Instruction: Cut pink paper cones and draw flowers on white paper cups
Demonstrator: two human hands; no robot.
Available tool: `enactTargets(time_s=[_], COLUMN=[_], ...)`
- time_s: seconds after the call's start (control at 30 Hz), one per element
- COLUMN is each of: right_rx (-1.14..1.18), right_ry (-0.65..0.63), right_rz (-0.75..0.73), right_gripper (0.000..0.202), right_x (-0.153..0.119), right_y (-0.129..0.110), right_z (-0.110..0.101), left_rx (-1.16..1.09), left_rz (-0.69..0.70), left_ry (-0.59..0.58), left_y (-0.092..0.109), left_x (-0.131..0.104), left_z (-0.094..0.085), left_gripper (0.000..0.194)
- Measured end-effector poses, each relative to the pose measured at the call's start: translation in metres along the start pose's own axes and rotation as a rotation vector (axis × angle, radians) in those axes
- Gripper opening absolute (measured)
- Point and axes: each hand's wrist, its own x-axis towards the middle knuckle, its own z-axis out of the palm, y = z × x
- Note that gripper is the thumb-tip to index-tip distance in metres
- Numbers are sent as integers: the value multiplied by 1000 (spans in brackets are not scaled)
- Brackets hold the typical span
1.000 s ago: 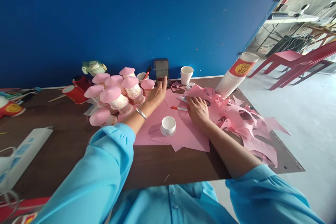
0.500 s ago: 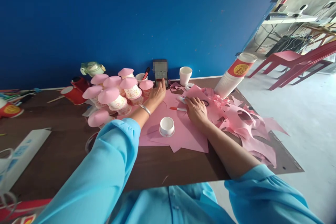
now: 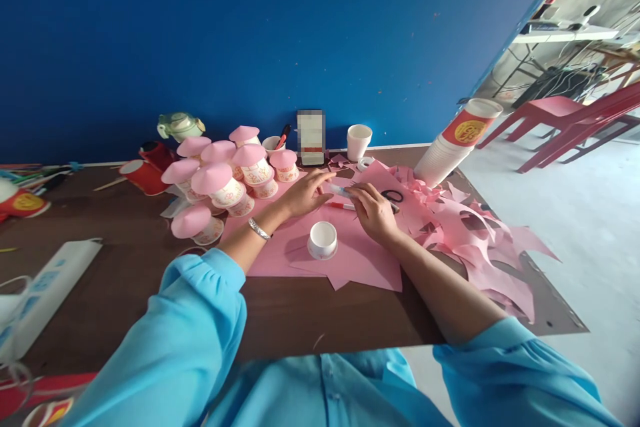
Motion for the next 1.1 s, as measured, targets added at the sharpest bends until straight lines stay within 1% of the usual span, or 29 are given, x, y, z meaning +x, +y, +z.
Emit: enactTargets(time_s=[0.07, 0.13, 0.17, 0.3, 0.47, 0.53, 0.7, 0.83, 0.9, 0.97, 1.03, 1.1], right_rx=[57, 94, 104, 128, 180, 214, 335, 472, 564, 666, 762, 844], right_ry=[-7, -7, -6, -12, -54, -50, -20, 36, 61, 63, 48, 29], right_rz=[-28, -24, -12, 37, 24, 38, 118, 237, 297, 339, 362, 377], right_gripper=[37, 34, 33, 28, 24, 23, 23, 31, 35, 40, 44, 48], right_x=[0, 0, 0, -1, -1, -1, 0, 3, 4, 5, 5, 4], right_y=[-1, 0, 1, 6, 5, 2, -3, 3, 7, 9, 7, 1], right_z=[1, 2, 2, 4, 4, 1, -4, -7, -9, -10, -9, -8], left_rx=[-104, -130, -145, -210, -213, -238, -313, -263, -250, -219, -124, -18], left_rz=[36, 26, 7, -72, -14, -25, -110, -156, -144, -94, -23, 36], left_ry=[-12, -7, 3, 35, 68, 62, 51, 131, 153, 118, 56, 41], left_y=[-2, -3, -3, -1, 2, 5, 11, 7, 2, -3, -8, -10], left_x=[-8, -14, -17, -25, -29, -29, -34, -37, -37, -38, -39, -39], left_z=[2, 5, 6, 11, 13, 12, 3, -3, -3, 0, 4, 7], left_gripper=[45, 37, 36, 46, 36, 34, 33, 36, 36, 33, 28, 27])
